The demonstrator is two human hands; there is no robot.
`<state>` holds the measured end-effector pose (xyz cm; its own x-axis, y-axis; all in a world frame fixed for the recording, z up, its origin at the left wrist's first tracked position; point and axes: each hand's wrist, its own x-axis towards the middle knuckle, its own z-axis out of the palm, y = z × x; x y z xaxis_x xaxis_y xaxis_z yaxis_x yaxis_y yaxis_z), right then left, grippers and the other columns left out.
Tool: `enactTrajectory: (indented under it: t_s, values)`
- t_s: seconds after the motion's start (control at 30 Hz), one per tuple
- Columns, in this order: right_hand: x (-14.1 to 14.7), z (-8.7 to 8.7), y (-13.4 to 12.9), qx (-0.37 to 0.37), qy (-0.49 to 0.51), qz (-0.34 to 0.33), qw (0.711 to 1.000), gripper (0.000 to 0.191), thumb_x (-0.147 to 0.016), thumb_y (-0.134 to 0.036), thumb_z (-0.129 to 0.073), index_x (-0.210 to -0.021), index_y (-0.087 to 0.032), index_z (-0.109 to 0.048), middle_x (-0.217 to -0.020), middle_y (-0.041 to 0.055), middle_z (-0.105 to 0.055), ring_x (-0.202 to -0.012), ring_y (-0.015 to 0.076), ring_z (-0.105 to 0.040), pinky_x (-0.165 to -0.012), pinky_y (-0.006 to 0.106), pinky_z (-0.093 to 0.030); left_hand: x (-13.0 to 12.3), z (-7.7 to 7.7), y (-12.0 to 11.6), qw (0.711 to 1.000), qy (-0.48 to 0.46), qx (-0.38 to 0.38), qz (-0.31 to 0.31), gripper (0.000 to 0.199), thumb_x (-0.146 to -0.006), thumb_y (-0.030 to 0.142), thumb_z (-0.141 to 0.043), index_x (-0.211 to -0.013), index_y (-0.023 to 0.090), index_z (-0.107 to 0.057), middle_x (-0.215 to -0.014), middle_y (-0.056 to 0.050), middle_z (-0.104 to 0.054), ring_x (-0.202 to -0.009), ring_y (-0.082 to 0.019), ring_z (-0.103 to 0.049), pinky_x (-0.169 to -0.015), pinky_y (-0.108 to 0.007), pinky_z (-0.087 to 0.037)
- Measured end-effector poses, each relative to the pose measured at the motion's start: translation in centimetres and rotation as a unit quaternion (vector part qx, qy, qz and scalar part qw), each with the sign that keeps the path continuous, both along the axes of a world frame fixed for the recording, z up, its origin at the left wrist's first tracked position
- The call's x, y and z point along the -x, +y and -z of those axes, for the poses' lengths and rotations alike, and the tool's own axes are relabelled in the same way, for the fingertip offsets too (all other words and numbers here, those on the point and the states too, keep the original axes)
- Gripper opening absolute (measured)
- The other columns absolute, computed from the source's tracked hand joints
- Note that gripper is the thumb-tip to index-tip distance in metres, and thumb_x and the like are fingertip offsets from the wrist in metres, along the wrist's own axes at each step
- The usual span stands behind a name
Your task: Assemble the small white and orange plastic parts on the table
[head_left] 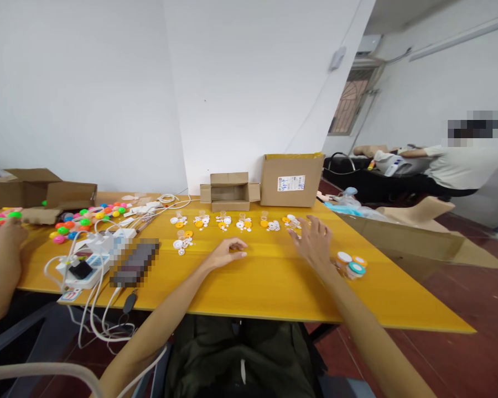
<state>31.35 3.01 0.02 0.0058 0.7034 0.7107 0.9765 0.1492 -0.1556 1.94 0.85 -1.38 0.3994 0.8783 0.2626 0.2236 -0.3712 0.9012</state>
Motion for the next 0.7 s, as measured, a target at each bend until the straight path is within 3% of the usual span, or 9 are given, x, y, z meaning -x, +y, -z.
enactTrajectory:
  t_s: [0.13, 0.27, 0.43, 0.7]
  values:
    - [0.0, 1.5, 1.6, 0.041, 0.103, 0.097, 0.989, 0.036, -0.09, -0.042, -0.052, -0.113, -0.02, -0.068, -0.128, 0.023, -0.059, -0.112, 0.0406, -0.054, -0.089, 0.058, -0.044, 0.0, 0.0, 0.0, 1.0, 0.002, 0.003, 0.002, 0.033, -0.075, 0.045, -0.081, -0.097, 0.021, -0.075, -0.101, -0.006, -0.076, -0.097, -0.023, -0.068, -0.095, -0.037, -0.049]
    - [-0.8, 2.5, 2.1, 0.065, 0.111, 0.078, 0.989, 0.035, -0.089, -0.045, -0.055, -0.111, -0.023, -0.07, -0.126, 0.022, -0.059, -0.113, 0.0401, -0.056, -0.085, 0.056, -0.046, 0.0, 0.1, 0.2, 1.0, 0.0, 0.005, 0.0, 0.035, -0.074, 0.047, -0.081, -0.097, 0.021, -0.076, -0.102, -0.006, -0.076, -0.097, -0.023, -0.067, -0.095, -0.036, -0.049]
    - [-1.4, 3.0, 2.8, 0.127, 0.118, 0.087, 0.981, 0.033, -0.09, -0.05, -0.054, -0.102, -0.025, -0.07, -0.111, 0.0179, -0.063, -0.105, 0.0372, -0.059, -0.082, 0.055, -0.048, 0.0, 0.0, 0.3, 1.0, 0.006, 0.005, 0.003, 0.035, -0.073, 0.047, -0.081, -0.096, 0.021, -0.076, -0.1, -0.005, -0.077, -0.096, -0.023, -0.068, -0.094, -0.036, -0.049]
    - [-1.1, 2.9, 2.6, 0.152, 0.062, 0.086, 0.983, 0.031, -0.095, -0.046, -0.051, -0.095, -0.021, -0.07, -0.106, 0.0193, -0.064, -0.103, 0.0363, -0.061, -0.08, 0.051, -0.048, -0.1, -0.4, 0.1, 1.0, 0.005, 0.005, 0.001, 0.031, -0.074, 0.045, -0.08, -0.094, 0.021, -0.075, -0.096, -0.005, -0.076, -0.093, -0.022, -0.067, -0.094, -0.036, -0.049]
